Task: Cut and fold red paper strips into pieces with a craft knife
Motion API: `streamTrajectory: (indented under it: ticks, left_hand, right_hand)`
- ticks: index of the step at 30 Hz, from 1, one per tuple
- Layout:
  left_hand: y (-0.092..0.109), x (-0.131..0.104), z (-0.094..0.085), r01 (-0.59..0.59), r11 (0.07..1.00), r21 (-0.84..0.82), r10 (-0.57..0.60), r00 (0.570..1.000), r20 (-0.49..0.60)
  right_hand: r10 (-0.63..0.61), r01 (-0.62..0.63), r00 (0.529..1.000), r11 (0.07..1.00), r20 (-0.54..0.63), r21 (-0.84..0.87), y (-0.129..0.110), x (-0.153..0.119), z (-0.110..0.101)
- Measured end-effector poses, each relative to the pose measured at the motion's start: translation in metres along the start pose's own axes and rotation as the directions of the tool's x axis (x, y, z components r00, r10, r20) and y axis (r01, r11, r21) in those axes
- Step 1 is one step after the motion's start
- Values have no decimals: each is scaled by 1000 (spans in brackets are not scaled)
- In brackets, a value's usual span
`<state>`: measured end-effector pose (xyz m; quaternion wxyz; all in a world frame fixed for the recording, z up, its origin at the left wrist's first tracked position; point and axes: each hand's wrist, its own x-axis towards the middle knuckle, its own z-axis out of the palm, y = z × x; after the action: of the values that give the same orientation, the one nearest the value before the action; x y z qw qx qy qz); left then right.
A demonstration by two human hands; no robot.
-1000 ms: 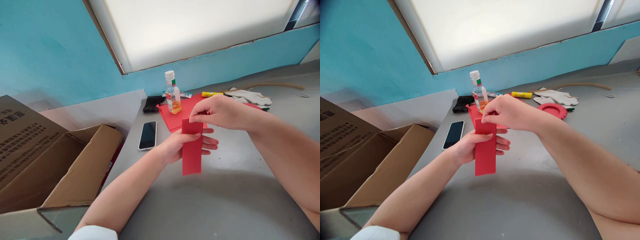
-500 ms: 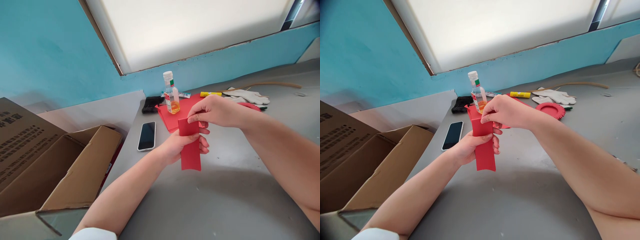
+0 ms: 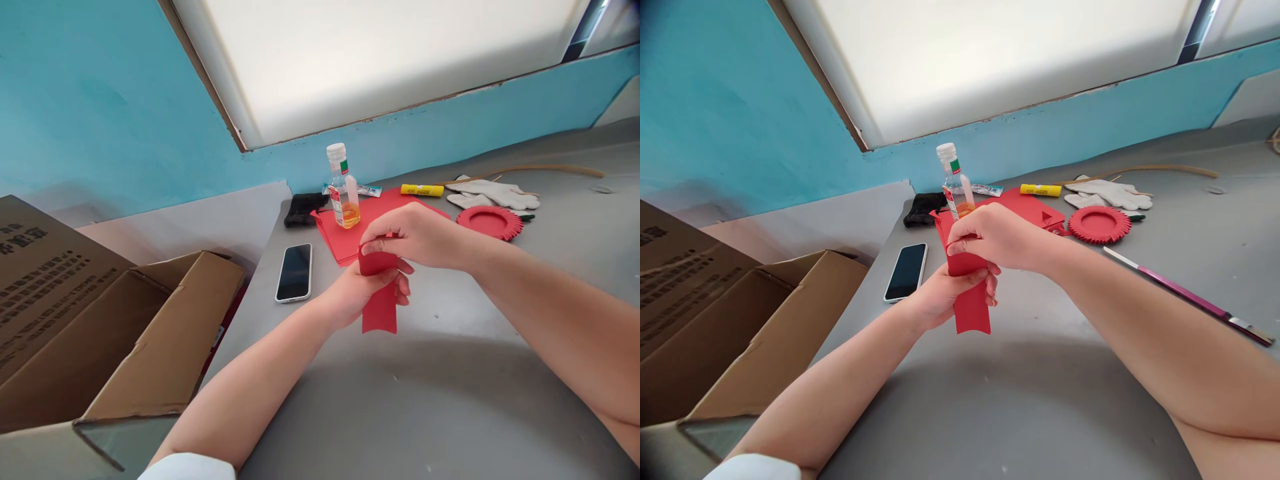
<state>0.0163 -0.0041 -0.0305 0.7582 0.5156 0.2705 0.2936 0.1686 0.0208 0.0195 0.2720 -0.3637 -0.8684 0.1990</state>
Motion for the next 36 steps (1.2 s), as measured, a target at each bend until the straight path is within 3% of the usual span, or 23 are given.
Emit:
streamTrajectory:
  ticks: [3, 9, 11, 15, 19, 22, 25, 28, 36]
  left_hand:
    - [-1, 1, 0, -11, 1000, 23, 11, 1000, 2]
    - [0, 2, 1, 37, 998, -41, -36, 999, 25]
    - [3, 0, -1, 67, 996, -62, -63, 996, 70]
    - [19, -6, -11, 104, 989, 101, -112, 991, 77]
    - [32, -9, -19, 85, 937, 339, -97, 995, 18]
    - [36, -10, -22, 3, 939, 345, 17, 998, -56]
    - [39, -10, -25, -98, 944, 316, 149, 979, -142]
    - [43, -11, -28, -160, 937, 311, 222, 959, -176]
    - [43, -9, -24, -205, 873, 443, 338, 908, -247]
  right_hand:
    - [3, -3, 1000, 1000, 2, 7, -2, 1, 2]
    - [-108, 67, 990, 926, -91, -371, 6, 4, 17]
    - [-162, 112, 982, 919, -103, -377, 11, 5, 17]
    - [-152, 135, 982, 979, -112, -150, 17, 3, 5]
    - [-120, 118, 970, 993, -213, -25, 17, 2, -5]
    - [66, -4, 963, 973, -261, 232, 15, 3, -9]
    - [206, -130, 971, 881, -122, 455, 14, 4, -12]
    - [267, -211, 963, 839, -41, 501, 13, 3, -13]
    - [345, -223, 935, 756, -85, 615, 8, 4, -8]
